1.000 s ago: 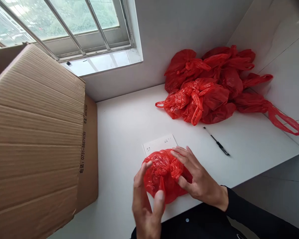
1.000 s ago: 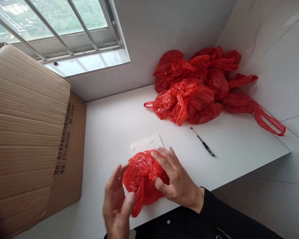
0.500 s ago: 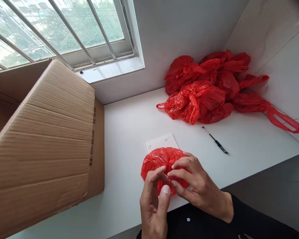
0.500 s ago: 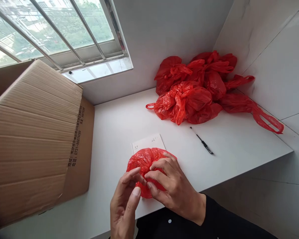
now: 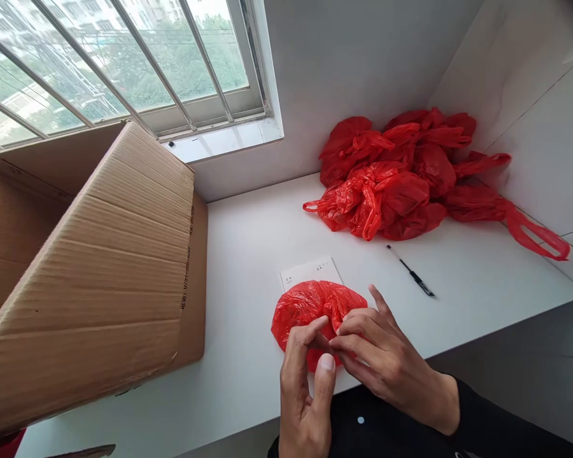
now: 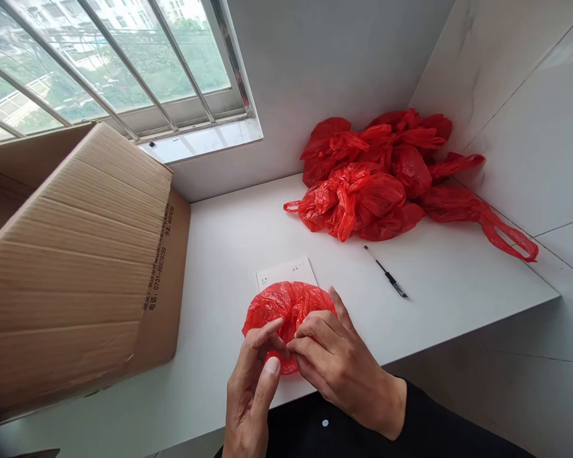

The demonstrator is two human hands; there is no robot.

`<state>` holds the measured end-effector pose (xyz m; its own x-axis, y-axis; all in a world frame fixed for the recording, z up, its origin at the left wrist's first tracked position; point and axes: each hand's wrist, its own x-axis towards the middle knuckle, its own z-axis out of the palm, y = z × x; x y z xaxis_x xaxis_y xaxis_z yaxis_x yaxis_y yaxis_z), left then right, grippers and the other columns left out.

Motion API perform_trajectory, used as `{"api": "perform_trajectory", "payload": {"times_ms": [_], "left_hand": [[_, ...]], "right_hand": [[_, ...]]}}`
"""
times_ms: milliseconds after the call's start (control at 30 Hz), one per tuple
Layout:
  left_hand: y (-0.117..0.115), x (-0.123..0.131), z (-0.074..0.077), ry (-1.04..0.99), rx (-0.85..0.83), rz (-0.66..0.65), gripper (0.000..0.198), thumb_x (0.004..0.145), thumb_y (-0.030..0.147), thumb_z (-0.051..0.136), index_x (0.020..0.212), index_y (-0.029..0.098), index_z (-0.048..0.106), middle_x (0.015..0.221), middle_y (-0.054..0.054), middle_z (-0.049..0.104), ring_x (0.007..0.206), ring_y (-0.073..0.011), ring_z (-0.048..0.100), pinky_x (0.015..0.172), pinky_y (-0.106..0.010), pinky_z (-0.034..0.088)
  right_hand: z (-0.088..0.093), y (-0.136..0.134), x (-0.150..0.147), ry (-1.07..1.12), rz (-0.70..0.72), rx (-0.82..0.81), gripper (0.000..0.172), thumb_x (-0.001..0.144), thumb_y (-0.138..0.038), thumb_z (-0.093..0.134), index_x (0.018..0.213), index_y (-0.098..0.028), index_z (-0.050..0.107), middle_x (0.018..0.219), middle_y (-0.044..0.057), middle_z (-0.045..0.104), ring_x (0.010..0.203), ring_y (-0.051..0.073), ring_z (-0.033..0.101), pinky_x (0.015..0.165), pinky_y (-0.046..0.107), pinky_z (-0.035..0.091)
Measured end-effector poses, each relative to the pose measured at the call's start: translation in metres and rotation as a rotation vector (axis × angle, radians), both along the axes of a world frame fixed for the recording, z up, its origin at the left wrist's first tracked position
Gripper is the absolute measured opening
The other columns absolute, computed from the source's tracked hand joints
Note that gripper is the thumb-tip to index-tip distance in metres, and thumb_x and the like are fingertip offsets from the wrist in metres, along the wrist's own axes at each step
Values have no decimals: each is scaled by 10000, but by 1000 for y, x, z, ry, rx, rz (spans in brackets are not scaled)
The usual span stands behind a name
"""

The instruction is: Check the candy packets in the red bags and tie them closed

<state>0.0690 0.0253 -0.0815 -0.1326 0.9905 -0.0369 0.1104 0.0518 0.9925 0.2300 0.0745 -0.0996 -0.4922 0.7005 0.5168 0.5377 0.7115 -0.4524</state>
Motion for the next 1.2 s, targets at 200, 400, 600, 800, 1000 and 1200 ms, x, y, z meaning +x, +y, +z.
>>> {"api": "perform_trajectory", "payload": {"times_ms": [200, 400, 600, 800, 1000, 1200], "left_hand": [[-6, -2, -1, -21, -5, -20, 338, 1003, 376, 489, 1304, 274, 605, 1192, -68, 628, 1113, -218, 593, 973, -355, 493], [-11, -8, -3, 8, 23, -57, 347, 1003, 365, 488, 1321, 285, 602, 1176, -63, 631, 1073, -214, 607, 936, -347, 514], [-11, -13, -7, 5, 16, -95, 362, 1014, 381, 462, 1344, 296, 585, 1102, -51, 632, 1012, -198, 606, 876, -320, 519], [-11, -5, 0, -43, -72, -45, 363, 1002, 398, 488, 1329, 299, 610, 1112, -42, 654, 1040, -210, 603, 904, -338, 481], [-11, -1, 1, -1, -117, -93, 389, 997, 445, 491, 1337, 302, 615, 1140, -51, 649, 1077, -225, 592, 1004, -393, 431], [-10, 0, 0, 89, -134, -128, 445, 993, 480, 477, 1367, 275, 604, 1105, -74, 649, 1006, -226, 605, 923, -382, 494]], "right_hand": [[-2, -5, 1, -20, -5, 9, 209, 917, -95, 613, 1089, -205, 658, 937, 14, 680, 993, 191, 642, 1274, 603, 152], [-3, -12, 0, -31, 23, 11, 228, 913, -81, 612, 1112, -188, 642, 939, 21, 677, 974, 188, 639, 1261, 630, 173], [-3, -14, -1, -32, 40, -3, 195, 926, -81, 604, 1079, -195, 644, 926, 17, 680, 934, 175, 631, 1253, 646, 180], [-4, -15, -2, 54, 27, 8, 168, 939, -78, 585, 1043, -180, 670, 893, 12, 665, 902, 166, 617, 1243, 641, 210], [-10, -19, 4, 27, 12, -21, 118, 932, -96, 592, 980, -177, 664, 869, 2, 646, 868, 161, 604, 1242, 657, 193], [-9, -23, 0, 33, -23, -9, 108, 872, -94, 619, 832, -195, 620, 790, -16, 613, 777, 146, 590, 1227, 648, 224]]}}
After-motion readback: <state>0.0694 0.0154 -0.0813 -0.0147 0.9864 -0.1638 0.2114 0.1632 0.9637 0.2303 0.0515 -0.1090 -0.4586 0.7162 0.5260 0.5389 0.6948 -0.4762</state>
